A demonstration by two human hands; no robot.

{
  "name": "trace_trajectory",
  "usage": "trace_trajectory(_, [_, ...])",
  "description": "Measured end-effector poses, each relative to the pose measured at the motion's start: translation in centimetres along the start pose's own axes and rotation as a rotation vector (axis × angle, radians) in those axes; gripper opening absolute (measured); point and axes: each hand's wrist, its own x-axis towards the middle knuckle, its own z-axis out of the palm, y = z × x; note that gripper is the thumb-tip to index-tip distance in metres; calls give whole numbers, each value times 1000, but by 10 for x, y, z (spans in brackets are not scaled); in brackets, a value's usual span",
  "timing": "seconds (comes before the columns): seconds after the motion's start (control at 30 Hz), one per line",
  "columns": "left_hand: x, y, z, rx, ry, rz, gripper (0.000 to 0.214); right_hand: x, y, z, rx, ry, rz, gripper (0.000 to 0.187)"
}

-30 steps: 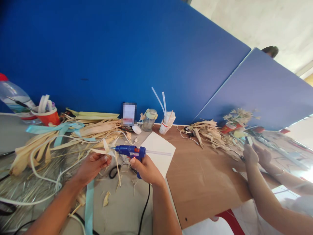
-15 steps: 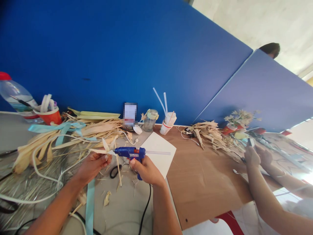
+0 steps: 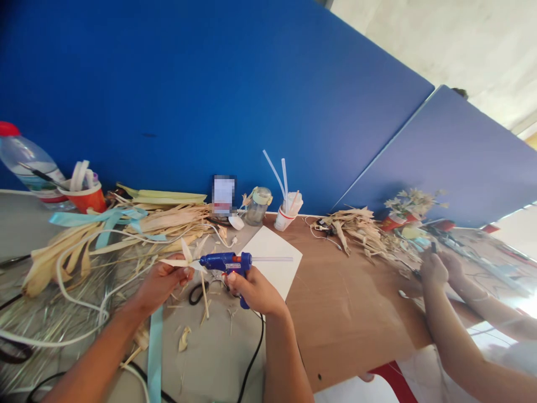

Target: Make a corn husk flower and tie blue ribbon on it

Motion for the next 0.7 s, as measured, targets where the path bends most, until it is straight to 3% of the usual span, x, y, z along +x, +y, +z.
trace_trajectory(0.23, [-1, 1, 0, 76, -18, 7, 29, 0, -1, -4, 100, -44, 5, 45])
trace_trajectory(0.7, [1, -7, -4, -26, -13, 51, 26, 2, 5, -3, 95, -88, -24, 40])
